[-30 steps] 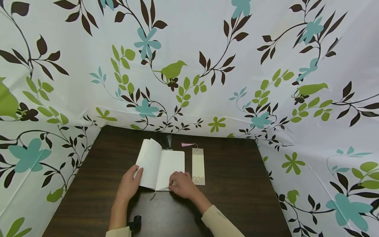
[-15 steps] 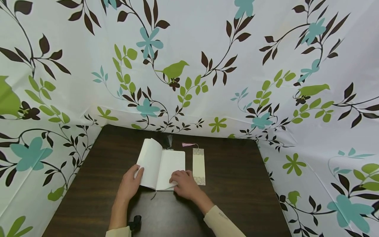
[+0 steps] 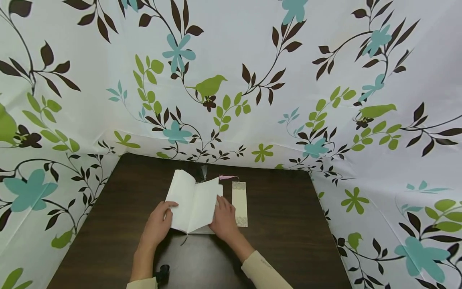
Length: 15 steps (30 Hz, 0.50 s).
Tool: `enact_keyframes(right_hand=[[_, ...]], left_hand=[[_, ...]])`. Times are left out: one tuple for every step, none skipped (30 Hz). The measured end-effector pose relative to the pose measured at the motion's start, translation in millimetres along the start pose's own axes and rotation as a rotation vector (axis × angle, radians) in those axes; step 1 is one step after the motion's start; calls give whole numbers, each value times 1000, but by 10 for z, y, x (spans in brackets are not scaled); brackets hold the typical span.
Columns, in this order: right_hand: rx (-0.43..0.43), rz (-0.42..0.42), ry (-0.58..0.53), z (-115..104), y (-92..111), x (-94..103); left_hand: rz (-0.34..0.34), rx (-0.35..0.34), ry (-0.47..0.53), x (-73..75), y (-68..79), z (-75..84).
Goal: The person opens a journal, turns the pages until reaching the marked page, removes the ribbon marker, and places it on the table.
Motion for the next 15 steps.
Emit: enact_keyframes(right_hand=[[40,-26,26,-77,9,-30],[74,-52,37,-152,21,-58],[100,-79,32,-225,34,-77],[126,-100,27,-284,47,-101],[145,-120,26,-335,61,-119],[163,-139,23,-377,73,-131],[181,-154,24,-410,87,-141],[196,-167,19,-435,96,-146],[214,-179,23,-452,108,-152],[231,-192,28,-460,118,-159],[247,-201,24,-467,126,-160],[263,-209,25,-466,130,-162],[276,-218,19,-460,131,-166],[285,-230,16,-453,129,-163],[291,-237,22,-437,124,-165]], left_hand=[[2,5,-1,11,12,-10],[3,14,8,24,23,-20],[2,27,15,33,33,-36],[-1,33,25,43,41,-42],[-7,41,37,48,45,-48],[-19,52,54,50,47,-54],[-37,67,73,48,47,-59],[-55,87,84,44,44,-58],[-71,106,86,42,41,-52],[-85,132,80,39,36,-49],[-97,157,68,36,31,-45],[-103,176,46,33,22,-45],[-109,192,21,33,13,-46],[-109,202,-7,33,2,-47],[-104,205,-29,32,-11,-54]])
Point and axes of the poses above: each hand's wrist, its own y-axis away from the middle knuckle, its own x-axis out of the back of the hand, z = x × y, the point moved 5 cm from there along -y, towards the middle knuckle
